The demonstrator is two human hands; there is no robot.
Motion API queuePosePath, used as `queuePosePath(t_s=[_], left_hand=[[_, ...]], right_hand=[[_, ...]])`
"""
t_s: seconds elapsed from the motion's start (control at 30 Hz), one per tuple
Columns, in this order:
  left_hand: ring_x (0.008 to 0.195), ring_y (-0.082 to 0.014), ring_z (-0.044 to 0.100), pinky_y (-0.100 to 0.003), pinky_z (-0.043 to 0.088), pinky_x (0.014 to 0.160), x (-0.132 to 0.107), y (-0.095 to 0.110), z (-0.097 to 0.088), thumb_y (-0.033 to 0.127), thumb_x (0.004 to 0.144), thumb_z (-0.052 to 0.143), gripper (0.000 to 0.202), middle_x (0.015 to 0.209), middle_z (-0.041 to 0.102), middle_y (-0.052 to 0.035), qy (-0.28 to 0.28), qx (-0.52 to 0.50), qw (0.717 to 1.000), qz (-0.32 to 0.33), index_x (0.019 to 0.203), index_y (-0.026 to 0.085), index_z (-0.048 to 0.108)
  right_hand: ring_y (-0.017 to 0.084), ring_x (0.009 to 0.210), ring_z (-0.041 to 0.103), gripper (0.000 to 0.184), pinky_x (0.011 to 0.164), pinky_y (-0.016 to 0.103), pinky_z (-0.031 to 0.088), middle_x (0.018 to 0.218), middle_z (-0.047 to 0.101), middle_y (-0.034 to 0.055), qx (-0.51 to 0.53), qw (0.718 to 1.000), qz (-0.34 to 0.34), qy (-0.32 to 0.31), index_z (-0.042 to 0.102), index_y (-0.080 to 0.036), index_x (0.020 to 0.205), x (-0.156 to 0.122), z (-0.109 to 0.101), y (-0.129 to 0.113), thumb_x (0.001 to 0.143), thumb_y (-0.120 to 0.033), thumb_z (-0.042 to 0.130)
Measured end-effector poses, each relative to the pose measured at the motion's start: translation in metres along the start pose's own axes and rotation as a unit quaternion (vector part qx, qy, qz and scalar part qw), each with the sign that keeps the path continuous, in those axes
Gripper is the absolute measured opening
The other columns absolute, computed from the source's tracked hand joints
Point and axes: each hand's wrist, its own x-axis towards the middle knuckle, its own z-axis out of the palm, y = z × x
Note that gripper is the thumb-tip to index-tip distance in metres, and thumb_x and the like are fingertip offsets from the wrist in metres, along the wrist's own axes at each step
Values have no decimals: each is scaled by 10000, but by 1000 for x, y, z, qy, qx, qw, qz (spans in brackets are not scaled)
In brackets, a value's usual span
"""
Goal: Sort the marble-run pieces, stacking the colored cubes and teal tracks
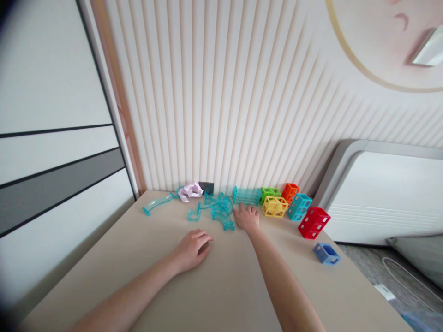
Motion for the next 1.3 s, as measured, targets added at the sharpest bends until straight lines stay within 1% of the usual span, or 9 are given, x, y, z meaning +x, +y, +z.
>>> queuePosePath(t_s=[0.1,0.2,0.57,0.8,0.93,1.03,1.17,1.23,1.3], left_hand=[[1008,-227,592,-367,455,908,0,-1,1,186,885,561,213,1032,672,-51,0,-3,1000,0,1078,222,642],[1010,-225,584,-366,449,914,0,-3,2,190,889,559,216,1039,666,-50,0,-3,1000,5,1087,225,637],[1011,-232,580,-377,453,911,-1,1,-2,199,899,547,216,1045,660,-57,-14,0,1000,-3,1094,224,636],[1014,-233,571,-379,444,924,-1,0,0,190,891,555,223,1051,647,-53,-18,8,1000,-3,1096,233,632],[1012,-234,570,-382,445,916,0,1,-3,186,886,554,226,1045,647,-52,-25,7,1000,-8,1093,229,632],[1006,-231,570,-376,445,915,-1,2,-4,191,884,558,226,1041,647,-51,-26,3,1000,-10,1092,234,633],[1004,-230,569,-378,442,916,-1,2,-3,193,882,562,224,1037,645,-44,-26,-1,1000,-12,1088,245,632],[1008,-230,568,-382,439,922,-1,1,-2,189,879,567,226,1042,644,-42,-24,-2,1000,-11,1087,248,631],[1007,-230,566,-382,437,926,-2,0,-1,189,875,575,228,1043,643,-41,-20,-6,1000,-10,1086,249,633]], right_hand=[[365,1420,306,678,1105,495,196,1548,344,195,2,1000,7,-2,288,-240,1547,4,2,-1,981,-609,243],[360,1429,296,678,1113,498,177,1550,343,194,4,1000,11,-1,283,-242,1549,6,3,-3,981,-610,233],[357,1416,315,669,1099,507,189,1548,340,204,17,1000,9,1,286,-235,1546,8,2,-6,982,-588,227],[367,1400,329,655,1090,505,194,1525,368,202,30,999,15,15,306,-223,1539,12,9,-6,983,-565,251],[371,1403,313,646,1090,509,187,1534,347,212,40,999,17,33,313,-205,1536,11,13,-7,988,-545,268],[375,1388,332,621,1094,507,192,1511,378,219,52,997,15,55,369,-183,1508,7,15,-9,990,-514,287],[360,1335,414,564,1085,472,258,1429,483,225,79,993,-5,83,449,-131,1452,1,13,-8,994,-422,297],[337,1316,451,530,1081,441,294,1422,514,196,97,990,-31,92,488,-136,1422,-1,11,-7,1001,-388,287],[283,1299,490,496,1081,382,327,1414,553,130,117,986,-75,93,538,-183,1381,-3,8,-6,1015,-375,263]])
